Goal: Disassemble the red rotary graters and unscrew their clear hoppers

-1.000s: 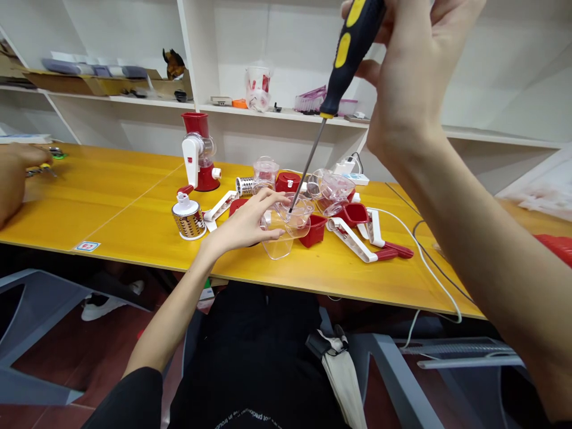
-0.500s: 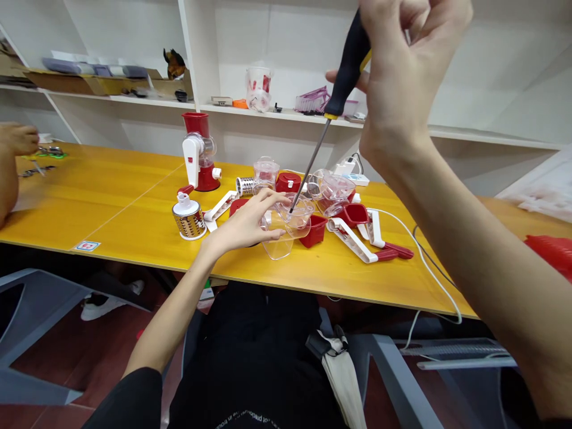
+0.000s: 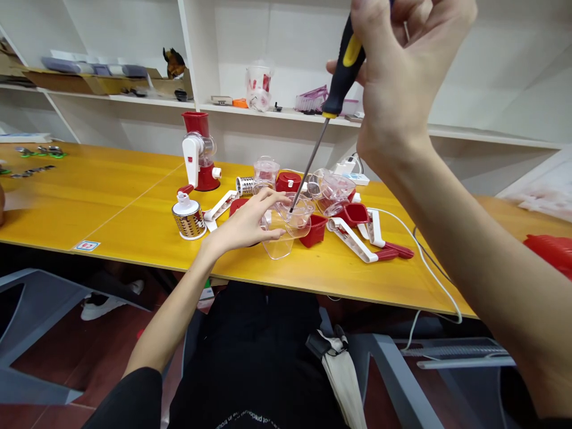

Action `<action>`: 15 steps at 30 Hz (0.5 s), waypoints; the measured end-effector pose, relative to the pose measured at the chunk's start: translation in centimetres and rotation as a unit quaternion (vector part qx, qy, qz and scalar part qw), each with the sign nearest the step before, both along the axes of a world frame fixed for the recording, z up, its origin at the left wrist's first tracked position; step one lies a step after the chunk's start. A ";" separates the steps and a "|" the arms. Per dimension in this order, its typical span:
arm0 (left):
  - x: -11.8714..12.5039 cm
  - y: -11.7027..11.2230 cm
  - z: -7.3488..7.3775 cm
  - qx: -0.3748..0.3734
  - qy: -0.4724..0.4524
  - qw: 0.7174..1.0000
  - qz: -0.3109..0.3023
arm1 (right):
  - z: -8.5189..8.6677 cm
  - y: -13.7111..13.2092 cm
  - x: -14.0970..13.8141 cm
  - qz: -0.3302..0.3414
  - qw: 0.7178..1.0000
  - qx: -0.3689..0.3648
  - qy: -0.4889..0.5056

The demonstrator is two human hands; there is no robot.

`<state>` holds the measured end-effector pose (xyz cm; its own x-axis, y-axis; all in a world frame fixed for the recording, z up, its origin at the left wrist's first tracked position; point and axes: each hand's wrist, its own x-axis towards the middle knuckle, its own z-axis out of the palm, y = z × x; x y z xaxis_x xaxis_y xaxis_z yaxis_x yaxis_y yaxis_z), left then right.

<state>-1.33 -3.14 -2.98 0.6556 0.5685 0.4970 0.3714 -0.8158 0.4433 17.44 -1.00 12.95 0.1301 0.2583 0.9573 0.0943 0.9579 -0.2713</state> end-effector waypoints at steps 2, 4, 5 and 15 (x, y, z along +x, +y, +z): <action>0.0 0.0 0.0 0.002 -0.002 1.000 -0.001 | -0.1 -0.2 -0.3 0.013 1.000 -0.021 0.011; 0.0 -0.1 0.1 0.001 -0.002 1.000 -0.002 | -0.2 -0.7 -0.6 0.012 0.998 -0.049 0.029; 0.0 -0.1 0.1 -0.001 -0.002 1.000 -0.002 | -0.3 -0.9 -0.8 0.007 0.997 -0.062 0.035; 0.0 0.0 0.0 0.001 -0.003 1.000 -0.001 | 0.0 -0.6 -0.6 0.028 0.999 0.011 0.017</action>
